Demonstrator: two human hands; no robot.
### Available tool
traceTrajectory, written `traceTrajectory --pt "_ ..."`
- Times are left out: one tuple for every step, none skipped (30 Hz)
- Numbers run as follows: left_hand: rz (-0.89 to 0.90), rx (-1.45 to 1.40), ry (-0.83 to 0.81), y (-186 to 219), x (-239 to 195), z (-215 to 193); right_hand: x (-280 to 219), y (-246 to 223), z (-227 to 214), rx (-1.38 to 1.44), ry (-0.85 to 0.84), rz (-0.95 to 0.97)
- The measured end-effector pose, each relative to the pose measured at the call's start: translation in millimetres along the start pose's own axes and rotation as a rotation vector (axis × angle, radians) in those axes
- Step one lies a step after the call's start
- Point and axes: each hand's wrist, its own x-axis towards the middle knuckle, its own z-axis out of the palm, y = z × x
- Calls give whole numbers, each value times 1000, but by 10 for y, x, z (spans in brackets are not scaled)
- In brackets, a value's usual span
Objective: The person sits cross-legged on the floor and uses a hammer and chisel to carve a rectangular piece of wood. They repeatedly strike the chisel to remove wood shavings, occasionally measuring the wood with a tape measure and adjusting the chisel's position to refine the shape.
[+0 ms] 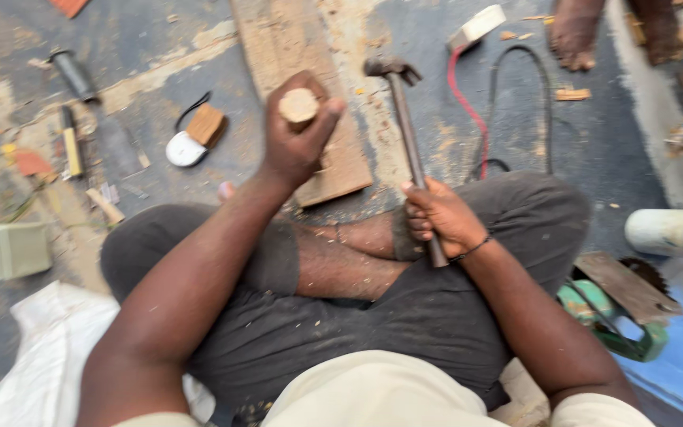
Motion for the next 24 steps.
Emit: traceTrajectory --pt "22 10 10 -1 -14 20 -6 -4 -3 0 -9 3" --pt "43 20 20 -1 -27 52 -8 -4 -1 0 -17 7" --pt "64 28 28 -6 -36 71 -7 -3 -6 7 -29 3" --pt "55 41 30 -8 -41 58 -1 -5 -14 15 -39 0" --pt "47 45 27 -16 -43 63 -9 2 -29 24 -42 -5" --pt "38 49 24 -22 -52 68 -3 19 -32 13 -33 12" --pt "48 24 30 -32 -34 86 11 18 -33 4 -18 17" --pt "59 -1 35 -34 -29 103 15 18 -36 -5 -2 23" --pt "75 -16 43 -31 -21 85 33 17 -36 -10 -10 14" --pt "60 -10 34 -26 -6 74 37 21 -37 -15 -17 5" --pt "34 -8 36 -13 -22 89 20 26 -43 -26 -20 11" --pt "8 -6 37 6 -45 73 24 36 -31 -28 -27 15" --pt "19 16 37 18 -52 54 25 27 -31 -33 -27 9" --pt "30 38 37 31 -63 39 32 21 -23 -38 -28 3" --pt "43 50 35 37 -61 62 21 13 -22 -48 -18 4" --pt "55 38 43 42 -55 69 26 16 -4 -58 -9 4" --pt "63 21 52 47 -55 75 14 12 -1 -69 6 9" --pt "72 4 61 47 -50 79 13 7 5 -74 5 11" --pt "76 9 63 46 -49 82 20 13 19 -77 5 13" --pt "81 14 66 45 -49 82 21 12 25 -81 5 14" --pt "79 21 67 46 -62 80 10 20 30 -85 6 9" --pt "69 27 63 45 -65 86 5 18 33 -90 7 3" --pt "60 37 57 44 -54 83 9 14 39 -94 5 -4" --pt "52 47 51 44 -44 89 7 5 39 -100 8 -7"
